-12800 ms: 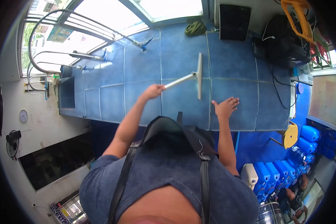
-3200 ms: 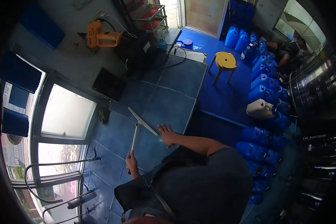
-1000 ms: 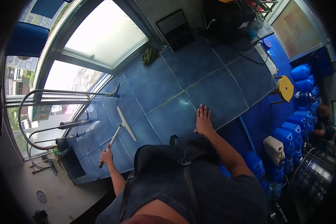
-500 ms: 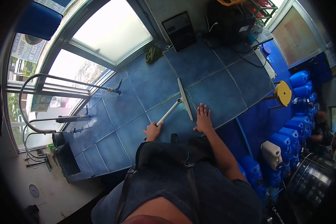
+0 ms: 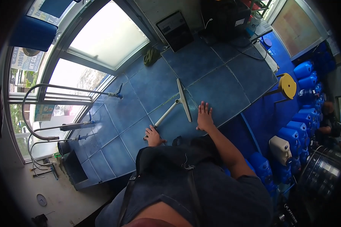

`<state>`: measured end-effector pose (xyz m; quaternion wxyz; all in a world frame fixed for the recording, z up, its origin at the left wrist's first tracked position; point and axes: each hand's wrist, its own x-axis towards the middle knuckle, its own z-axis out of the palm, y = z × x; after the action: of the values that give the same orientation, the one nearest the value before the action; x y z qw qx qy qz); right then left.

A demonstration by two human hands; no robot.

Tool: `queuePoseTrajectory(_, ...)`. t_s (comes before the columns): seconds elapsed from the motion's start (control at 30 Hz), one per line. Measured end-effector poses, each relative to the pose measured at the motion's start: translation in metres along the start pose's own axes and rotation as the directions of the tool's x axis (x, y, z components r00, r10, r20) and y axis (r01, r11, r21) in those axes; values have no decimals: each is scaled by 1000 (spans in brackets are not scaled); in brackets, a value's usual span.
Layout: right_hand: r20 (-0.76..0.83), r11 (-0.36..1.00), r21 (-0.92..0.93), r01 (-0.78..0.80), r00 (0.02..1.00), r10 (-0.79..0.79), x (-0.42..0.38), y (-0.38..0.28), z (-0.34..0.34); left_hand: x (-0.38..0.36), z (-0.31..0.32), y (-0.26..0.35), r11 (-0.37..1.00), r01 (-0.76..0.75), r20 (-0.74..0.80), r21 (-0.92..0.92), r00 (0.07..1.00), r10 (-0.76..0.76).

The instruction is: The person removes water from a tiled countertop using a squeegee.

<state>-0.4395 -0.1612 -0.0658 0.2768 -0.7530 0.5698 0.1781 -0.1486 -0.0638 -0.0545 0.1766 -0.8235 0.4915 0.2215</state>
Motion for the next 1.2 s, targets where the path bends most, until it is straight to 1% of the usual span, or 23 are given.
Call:
queuePoseTrajectory(0.13, -5, 1000, -14, 7, 1000, -7, 2, 0, 1, 13, 1, 3, 1000, 15, 55, 11, 998, -15)
queuePoseTrajectory(0.2, 4, 1000, -10, 4, 1000, -4, 3, 0, 1, 18, 4, 6, 996, 9, 28, 89, 1000, -12)
queuePoseTrajectory(0.23, 4, 1000, -10, 4, 1000, -4, 3, 2, 3, 19, 3, 7, 996, 9, 28, 90, 1000, -12)
queuePoseTrajectory(0.3, -11, 1000, -9, 21, 1000, -21, 5, 3, 4, 23, 2, 9, 992, 20, 63, 126, 998, -29)
queuePoseTrajectory(0.33, -12, 1000, -7, 25, 1000, -25, 2, 3, 5, 22, 5, 8, 992, 24, 61, 128, 998, -32)
queuePoseTrajectory(0.4, -8, 999, 3, 33, 999, -33, 4, 3, 2, 26, 11, 9, 982, 20, 13, 190, 1000, -23)
queuePoseTrajectory(0.63, -39, 998, -49, 29, 999, -31, 15, -3, 3, 31, 22, 6, 965, -1, -12, 261, 1000, 4)
queuePoseTrajectory(0.7, 58, 992, -122, 11, 998, -4, 13, -6, -1, 31, 22, 5, 961, 9, -34, 277, 999, 0)
queuePoseTrajectory(0.73, 60, 993, -120, 14, 998, -7, 18, -4, 10, 30, 18, 8, 963, 8, -16, 268, 1000, -4)
queuePoseTrajectory(0.8, -121, 993, -120, -1, 993, -13, 32, -3, 41, 28, 13, 11, 967, 14, 2, 255, 1000, -15)
queuePoseTrajectory(0.83, -122, 993, -121, 3, 992, -18, 36, -2, 44, 29, 16, 10, 967, 13, -16, 255, 1000, -9)
queuePoseTrajectory(0.9, -201, 989, -149, -24, 980, -7, 38, -3, 53, 33, 26, 5, 965, 15, -31, 263, 1000, -7)
queuePoseTrajectory(0.93, -199, 989, -144, -22, 980, -7, 39, -3, 56, 39, 34, 2, 960, 17, -70, 278, 998, 3)
queuePoseTrajectory(0.97, -238, 991, -135, -15, 971, -17, 39, -2, 59, 42, 42, -2, 955, 18, -108, 295, 994, 15)
queuePoseTrajectory(1.0, -278, 992, -126, -10, 960, -26, 39, -1, 60, 44, 44, -3, 954, 16, -105, 300, 994, 16)
queuePoseTrajectory(1.03, -275, 992, -122, -12, 961, -22, 34, -1, 49, 46, 45, -3, 956, 29, -113, 292, 994, 5)
queuePoseTrajectory(1.1, -46, 996, -73, 49, 998, -52, 25, 0, 23, 46, 46, -2, 957, 34, -113, 290, 994, -2)
queuePoseTrajectory(1.13, -41, 997, -69, 43, 998, -46, 23, 0, 20, 47, 46, -2, 955, 47, -103, 294, 994, -17)
queuePoseTrajectory(1.2, -103, 998, -37, 48, 993, -51, 18, 0, 13, 49, 41, 3, 951, 50, -89, 304, 996, -23)
